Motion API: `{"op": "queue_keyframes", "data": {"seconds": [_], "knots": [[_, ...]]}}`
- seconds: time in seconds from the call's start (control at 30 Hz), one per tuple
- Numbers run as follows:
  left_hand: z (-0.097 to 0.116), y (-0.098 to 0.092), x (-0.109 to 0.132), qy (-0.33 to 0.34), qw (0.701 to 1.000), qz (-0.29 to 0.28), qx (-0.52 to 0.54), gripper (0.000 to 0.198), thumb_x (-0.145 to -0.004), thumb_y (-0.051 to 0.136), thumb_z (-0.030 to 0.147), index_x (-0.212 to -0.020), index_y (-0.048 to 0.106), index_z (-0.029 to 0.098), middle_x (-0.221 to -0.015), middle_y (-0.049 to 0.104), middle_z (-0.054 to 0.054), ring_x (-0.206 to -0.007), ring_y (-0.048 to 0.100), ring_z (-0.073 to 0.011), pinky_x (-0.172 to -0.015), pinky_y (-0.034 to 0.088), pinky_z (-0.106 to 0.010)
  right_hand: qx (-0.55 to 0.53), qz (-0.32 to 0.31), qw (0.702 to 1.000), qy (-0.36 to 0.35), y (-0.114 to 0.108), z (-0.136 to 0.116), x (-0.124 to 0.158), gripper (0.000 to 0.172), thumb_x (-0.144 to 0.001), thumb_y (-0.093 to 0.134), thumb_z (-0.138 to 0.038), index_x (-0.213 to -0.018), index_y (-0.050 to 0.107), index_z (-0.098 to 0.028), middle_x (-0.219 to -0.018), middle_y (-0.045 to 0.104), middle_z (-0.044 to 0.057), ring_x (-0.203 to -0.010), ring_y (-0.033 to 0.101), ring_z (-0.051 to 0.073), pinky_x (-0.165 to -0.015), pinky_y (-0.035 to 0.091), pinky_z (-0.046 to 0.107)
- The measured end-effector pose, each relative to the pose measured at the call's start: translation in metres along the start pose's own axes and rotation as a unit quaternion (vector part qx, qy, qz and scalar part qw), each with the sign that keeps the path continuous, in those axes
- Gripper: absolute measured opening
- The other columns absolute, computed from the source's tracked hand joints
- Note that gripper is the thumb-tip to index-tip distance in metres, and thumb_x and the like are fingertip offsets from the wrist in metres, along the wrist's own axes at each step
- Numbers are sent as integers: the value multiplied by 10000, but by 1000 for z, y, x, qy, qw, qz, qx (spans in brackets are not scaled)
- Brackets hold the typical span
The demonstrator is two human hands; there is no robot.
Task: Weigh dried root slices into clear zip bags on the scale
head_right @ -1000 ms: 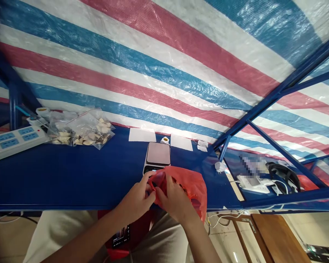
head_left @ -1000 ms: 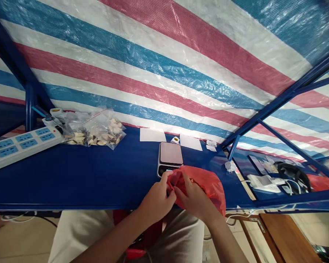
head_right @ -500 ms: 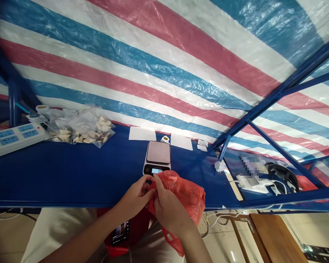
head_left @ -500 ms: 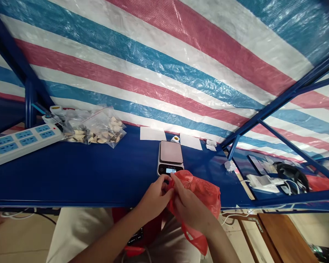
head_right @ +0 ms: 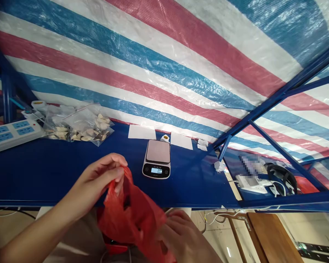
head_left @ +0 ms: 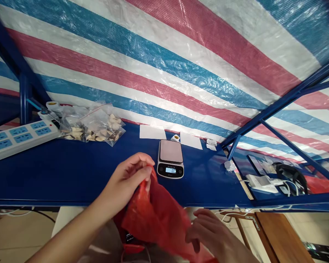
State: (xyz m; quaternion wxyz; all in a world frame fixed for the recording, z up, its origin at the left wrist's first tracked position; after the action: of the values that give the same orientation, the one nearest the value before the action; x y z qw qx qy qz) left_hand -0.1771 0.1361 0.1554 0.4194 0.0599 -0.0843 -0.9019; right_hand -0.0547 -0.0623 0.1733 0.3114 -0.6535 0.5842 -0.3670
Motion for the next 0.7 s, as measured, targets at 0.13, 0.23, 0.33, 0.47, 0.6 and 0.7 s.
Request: {"op": "queue_keyframes", "data": {"seconds": [0.13, 0.23, 0.33, 0.47, 0.6, 0.7], "knots": [[19, -33, -4, -8, 998, 56, 42, 167, -880, 696, 333, -960, 597, 226, -639, 612, 44, -555, 624, -131, -544, 496, -235, -45, 76, 996, -6, -21, -7, -43, 52, -963, 627, -261, -928, 590, -268, -829, 637, -3, -773, 629, 162, -692, 485, 275], [40, -59, -7, 20, 994, 104, 39, 226, -864, 735, 342, -989, 590, 223, -658, 592, 55, -519, 609, -117, -470, 476, -215, -62, 100, 993, 11, -13, -10, -89, 305, -943, 684, -430, -1158, 577, -242, -957, 652, 19, -847, 618, 174, -762, 484, 305], [69, -68, -13, 65, 993, 100, -8, 248, -864, 748, 350, -1019, 625, 200, -760, 641, 16, -547, 633, -125, -426, 469, -211, -100, 36, 994, 24, 12, -26, -126, 635, -929, 665, -620, -1399, 503, -226, -1054, 686, 50, -868, 648, 190, -733, 486, 309], [114, -73, -21, 144, 980, 113, -77, 298, -843, 766, 308, -1075, 657, 156, -1019, 697, -44, -646, 682, -122, -445, 472, -173, -146, 12, 989, 28, 19, -52, -139, 933, -902, 626, -750, -1620, 305, -247, -1147, 699, 84, -878, 686, 212, -729, 524, 324], [140, -76, -31, 177, 967, 120, -140, 350, -888, 712, 279, -1204, 627, 155, -1195, 648, -28, -820, 721, -124, -562, 485, -148, -146, 101, 983, -45, -10, -79, -132, 804, -975, 601, -622, -1639, 273, -307, -1389, 605, 108, -1156, 654, 259, -924, 571, 397], [135, -81, -37, 167, 968, 122, -139, 409, -910, 688, 284, -1283, 583, 153, -1130, 640, -17, -920, 729, -156, -649, 521, -191, -52, 184, 973, -128, -27, -97, -130, 709, -960, 630, -423, -1602, 356, -294, -1589, 430, 113, -1464, 433, 334, -1141, 464, 507]]}}
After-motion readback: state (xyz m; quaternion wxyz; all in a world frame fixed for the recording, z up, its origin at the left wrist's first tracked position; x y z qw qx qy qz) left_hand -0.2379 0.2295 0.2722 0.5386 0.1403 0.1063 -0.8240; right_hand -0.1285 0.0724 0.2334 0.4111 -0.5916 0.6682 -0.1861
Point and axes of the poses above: each hand's wrist, its own x-axis away from the middle knuckle, its own y-axis out of the palm, z = x × y, the point moved 9 cm from there along -x, towards the middle knuckle
